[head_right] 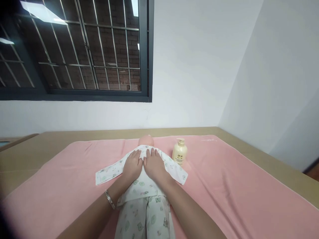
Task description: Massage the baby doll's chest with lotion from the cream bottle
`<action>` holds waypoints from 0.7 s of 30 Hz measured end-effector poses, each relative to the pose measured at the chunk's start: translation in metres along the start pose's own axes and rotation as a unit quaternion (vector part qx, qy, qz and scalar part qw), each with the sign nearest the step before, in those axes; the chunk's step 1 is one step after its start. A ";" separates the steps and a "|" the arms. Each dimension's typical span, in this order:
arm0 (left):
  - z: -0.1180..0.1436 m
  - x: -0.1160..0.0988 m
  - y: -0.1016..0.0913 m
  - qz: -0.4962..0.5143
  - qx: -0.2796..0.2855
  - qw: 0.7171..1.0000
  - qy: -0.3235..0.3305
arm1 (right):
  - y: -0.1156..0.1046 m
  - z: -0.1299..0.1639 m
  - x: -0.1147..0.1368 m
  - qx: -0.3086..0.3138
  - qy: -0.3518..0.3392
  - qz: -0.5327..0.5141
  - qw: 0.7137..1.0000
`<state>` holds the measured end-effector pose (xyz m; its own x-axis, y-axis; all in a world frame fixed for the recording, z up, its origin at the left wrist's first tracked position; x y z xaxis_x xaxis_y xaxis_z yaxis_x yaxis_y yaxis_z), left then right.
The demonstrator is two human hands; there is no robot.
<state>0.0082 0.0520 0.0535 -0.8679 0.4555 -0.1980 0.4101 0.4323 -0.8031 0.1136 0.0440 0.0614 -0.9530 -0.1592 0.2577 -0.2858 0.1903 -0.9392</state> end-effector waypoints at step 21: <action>0.003 -0.012 -0.012 -0.010 0.022 0.999 -0.039 | 0.006 -0.015 -0.025 0.023 -0.005 -0.083 0.996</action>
<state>0.0126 0.0392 0.0638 -0.8954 0.3850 -0.2236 0.3816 0.4052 -0.8308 0.1343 0.0638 0.0532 -0.8920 -0.1945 0.4080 -0.4339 0.1157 -0.8935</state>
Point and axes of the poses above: each hand's wrist, its own z-axis away from the middle knuckle, its own y-axis out of the palm, x = y × z, the point moved 7 cm from there along -z, towards the middle knuckle, and after that the axes turned 7 degrees about y, right-handed, at the moved point
